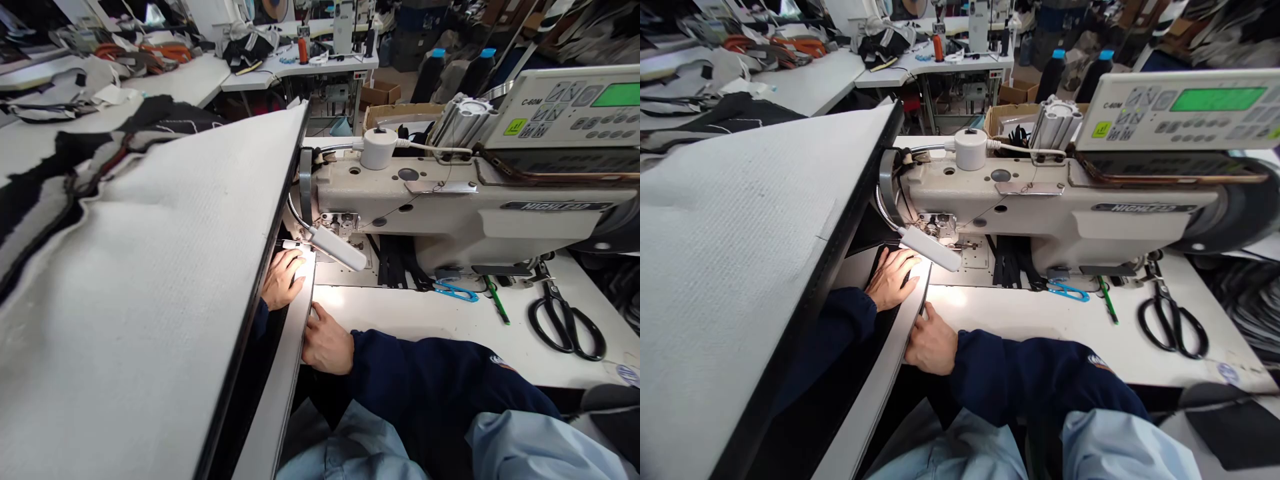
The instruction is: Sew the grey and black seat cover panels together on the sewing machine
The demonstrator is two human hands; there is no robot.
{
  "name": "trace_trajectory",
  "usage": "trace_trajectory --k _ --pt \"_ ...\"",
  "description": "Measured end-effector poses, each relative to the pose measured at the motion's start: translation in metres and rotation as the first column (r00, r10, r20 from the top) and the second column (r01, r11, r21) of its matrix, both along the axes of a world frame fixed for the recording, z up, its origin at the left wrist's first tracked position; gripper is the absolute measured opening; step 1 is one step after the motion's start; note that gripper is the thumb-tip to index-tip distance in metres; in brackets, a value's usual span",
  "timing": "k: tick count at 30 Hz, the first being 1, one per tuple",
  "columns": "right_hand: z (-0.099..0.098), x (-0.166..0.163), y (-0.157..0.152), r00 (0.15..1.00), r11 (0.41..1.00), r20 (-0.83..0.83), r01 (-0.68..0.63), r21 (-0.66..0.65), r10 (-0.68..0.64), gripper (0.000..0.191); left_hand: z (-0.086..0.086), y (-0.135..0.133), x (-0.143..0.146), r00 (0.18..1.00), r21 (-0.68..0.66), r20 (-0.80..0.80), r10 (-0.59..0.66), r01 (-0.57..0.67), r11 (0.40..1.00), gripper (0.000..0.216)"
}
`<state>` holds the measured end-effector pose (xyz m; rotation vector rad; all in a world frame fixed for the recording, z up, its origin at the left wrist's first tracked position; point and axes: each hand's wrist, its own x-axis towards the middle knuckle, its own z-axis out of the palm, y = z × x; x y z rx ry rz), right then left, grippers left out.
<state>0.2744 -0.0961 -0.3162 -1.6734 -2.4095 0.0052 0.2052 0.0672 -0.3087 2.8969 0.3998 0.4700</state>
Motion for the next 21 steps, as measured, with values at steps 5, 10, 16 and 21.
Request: trace_trajectory --k 5,10,16,21 --pt "0.012 0.007 0.004 1.000 0.991 0.013 -0.015 -0.132 0.017 0.018 -0.004 0.008 0.006 1.000 0.004 -0.013 -0.019 0.019 1.000 0.038" --pt "0.009 0.018 0.008 0.999 0.989 0.019 -0.036 -0.146 0.039 0.018 -0.006 0.017 0.018 1.000 0.012 -0.016 -0.001 0.001 1.000 0.036" --pt "-0.006 0.035 0.018 0.987 0.990 -0.078 -0.141 0.026 0.143 0.015 -0.010 0.027 0.018 0.999 -0.053 0.030 -0.025 0.027 0.998 0.034" --pt "-0.007 0.057 0.042 0.971 0.982 -0.150 -0.185 0.026 0.187 0.018 -0.002 0.036 0.018 0.994 -0.163 0.024 -0.111 0.113 0.980 0.032"
